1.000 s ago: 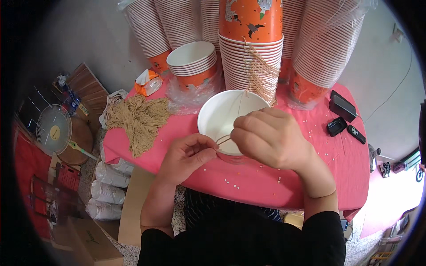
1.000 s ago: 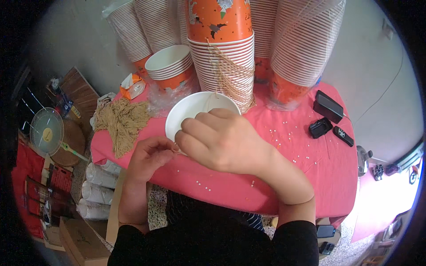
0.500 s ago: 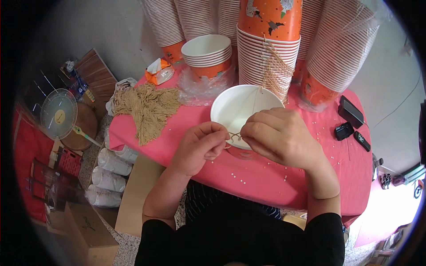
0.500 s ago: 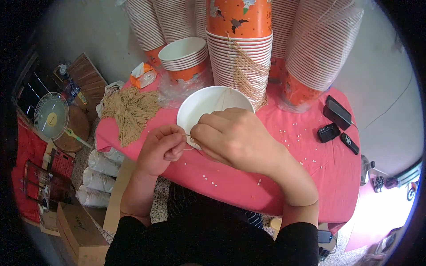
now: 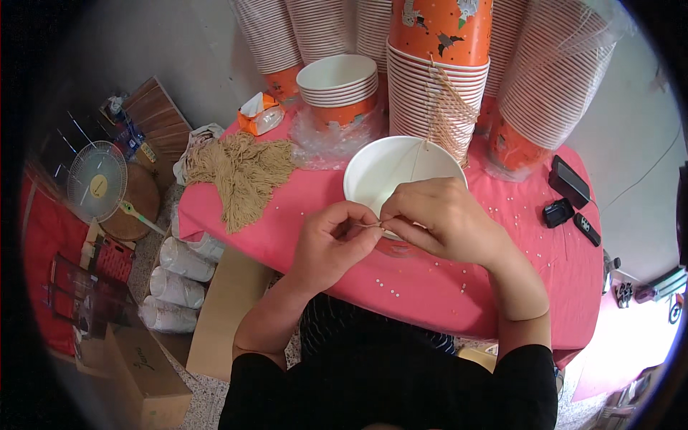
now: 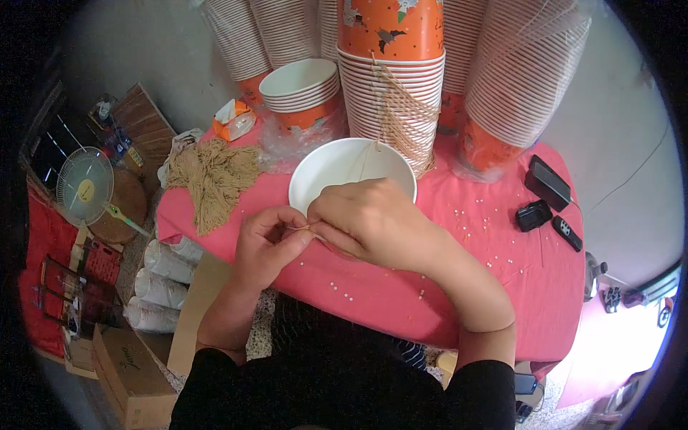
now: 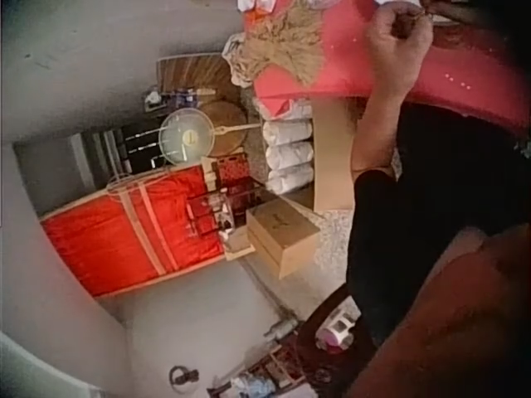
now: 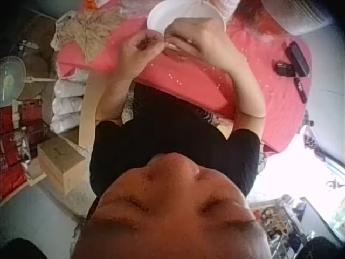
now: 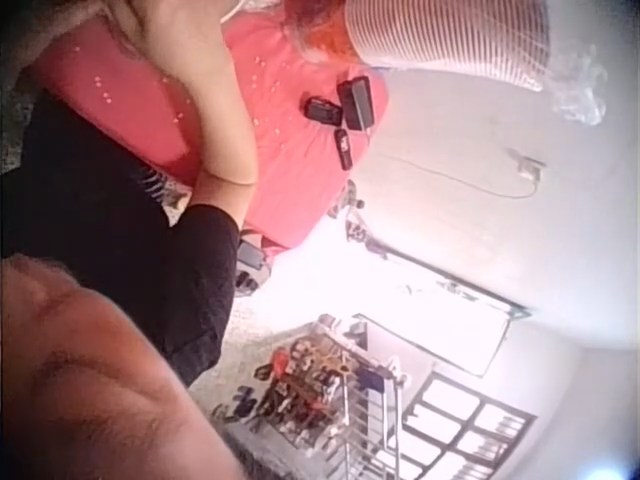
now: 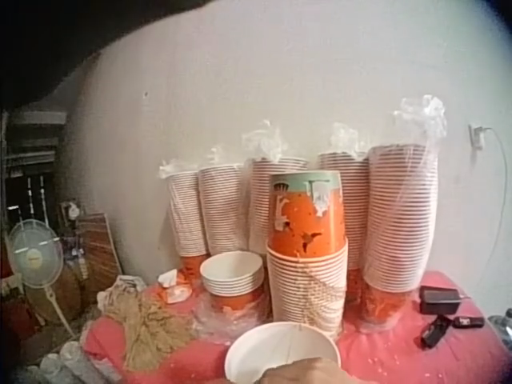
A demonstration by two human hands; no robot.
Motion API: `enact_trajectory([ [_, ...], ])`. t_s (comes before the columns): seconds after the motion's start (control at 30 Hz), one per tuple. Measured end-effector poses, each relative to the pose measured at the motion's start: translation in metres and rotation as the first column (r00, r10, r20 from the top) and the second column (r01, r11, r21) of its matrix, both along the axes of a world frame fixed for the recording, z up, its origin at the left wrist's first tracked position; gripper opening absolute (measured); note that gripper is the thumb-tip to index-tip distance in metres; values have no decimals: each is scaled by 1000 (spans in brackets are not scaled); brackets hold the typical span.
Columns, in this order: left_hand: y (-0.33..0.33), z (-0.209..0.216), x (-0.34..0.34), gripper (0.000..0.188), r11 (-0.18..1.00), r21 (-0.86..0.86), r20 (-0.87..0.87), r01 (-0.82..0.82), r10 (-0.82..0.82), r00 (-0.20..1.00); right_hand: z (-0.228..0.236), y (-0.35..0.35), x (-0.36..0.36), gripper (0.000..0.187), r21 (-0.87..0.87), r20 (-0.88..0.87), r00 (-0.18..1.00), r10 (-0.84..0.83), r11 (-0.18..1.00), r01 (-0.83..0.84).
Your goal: Attaching elastic strings to paper buckets to form handles.
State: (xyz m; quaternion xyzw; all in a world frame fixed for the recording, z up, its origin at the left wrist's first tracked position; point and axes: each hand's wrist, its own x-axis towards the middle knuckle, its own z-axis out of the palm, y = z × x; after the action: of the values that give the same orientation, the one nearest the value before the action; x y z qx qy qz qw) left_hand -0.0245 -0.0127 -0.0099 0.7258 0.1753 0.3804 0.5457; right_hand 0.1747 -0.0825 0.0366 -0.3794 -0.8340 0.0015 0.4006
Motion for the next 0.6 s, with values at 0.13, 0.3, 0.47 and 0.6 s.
enact_trajectory([
  [0.13,-4,2,3,11,973,214,50,-84,75,996,-3,0,0,8,-208,-138,990,24,977,-52],
  [0.3,-4,6,6,13,817,532,134,-224,180,974,-5,0,2,10,-486,-321,947,-10,860,-156],
  [0.47,1,-2,7,15,821,527,200,-218,130,971,-7,3,3,13,-542,-426,905,-6,803,-250],
  [0.6,-6,-7,6,13,990,128,195,-56,30,980,-7,3,1,16,-561,-452,892,-21,784,-266],
])
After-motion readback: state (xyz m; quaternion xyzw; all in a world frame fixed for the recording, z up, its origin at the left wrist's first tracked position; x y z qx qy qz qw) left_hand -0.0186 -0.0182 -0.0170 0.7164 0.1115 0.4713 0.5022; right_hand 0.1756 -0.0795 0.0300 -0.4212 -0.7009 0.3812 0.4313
